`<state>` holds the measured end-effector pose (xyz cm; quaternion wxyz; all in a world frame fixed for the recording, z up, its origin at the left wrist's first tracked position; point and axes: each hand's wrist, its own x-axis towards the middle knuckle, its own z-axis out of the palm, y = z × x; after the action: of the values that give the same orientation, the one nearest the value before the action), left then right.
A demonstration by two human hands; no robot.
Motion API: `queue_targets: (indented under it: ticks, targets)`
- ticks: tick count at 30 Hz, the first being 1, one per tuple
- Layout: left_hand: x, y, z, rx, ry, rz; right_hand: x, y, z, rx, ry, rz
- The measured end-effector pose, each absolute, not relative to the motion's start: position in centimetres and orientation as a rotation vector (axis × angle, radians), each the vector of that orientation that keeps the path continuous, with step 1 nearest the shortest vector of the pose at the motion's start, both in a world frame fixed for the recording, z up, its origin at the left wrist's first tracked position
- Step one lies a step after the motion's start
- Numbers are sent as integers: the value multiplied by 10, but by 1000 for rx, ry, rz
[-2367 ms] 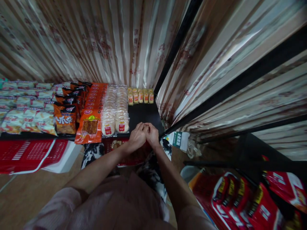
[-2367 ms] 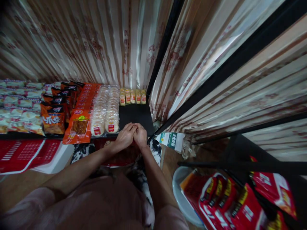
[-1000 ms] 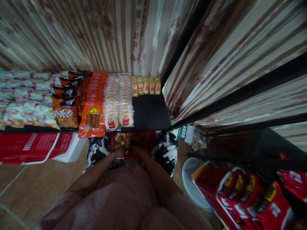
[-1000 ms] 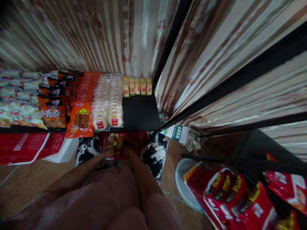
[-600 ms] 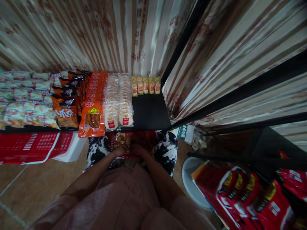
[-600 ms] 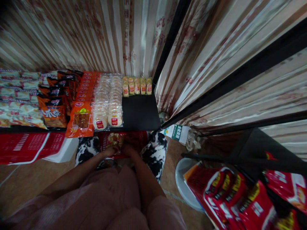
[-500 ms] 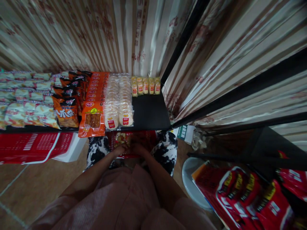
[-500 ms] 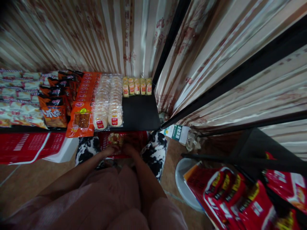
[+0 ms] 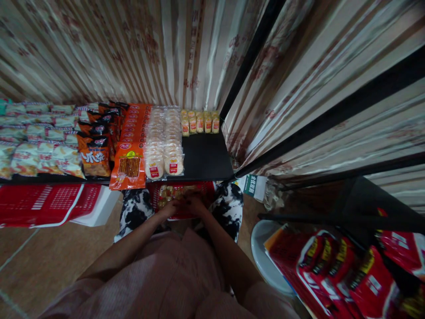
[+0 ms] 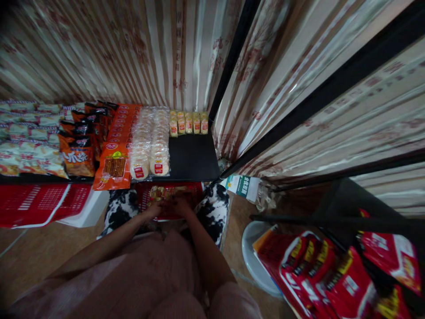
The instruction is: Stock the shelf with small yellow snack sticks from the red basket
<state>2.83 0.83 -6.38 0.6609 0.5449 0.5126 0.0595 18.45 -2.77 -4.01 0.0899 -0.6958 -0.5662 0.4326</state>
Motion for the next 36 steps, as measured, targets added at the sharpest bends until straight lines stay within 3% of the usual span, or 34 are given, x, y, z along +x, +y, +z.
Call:
queue_targets:
  ticks: [17,28,36]
  targets:
    - [44,4,-27,1227,1056,330,199,-29,-8,-2073,-1477,1128]
    - [54,-3,9,1158,1023,329,222,-28,26,-1979,-1760,1007]
    - [58,-2,9,1309,1086,299,238,-23,58,-1949,-1981,1012]
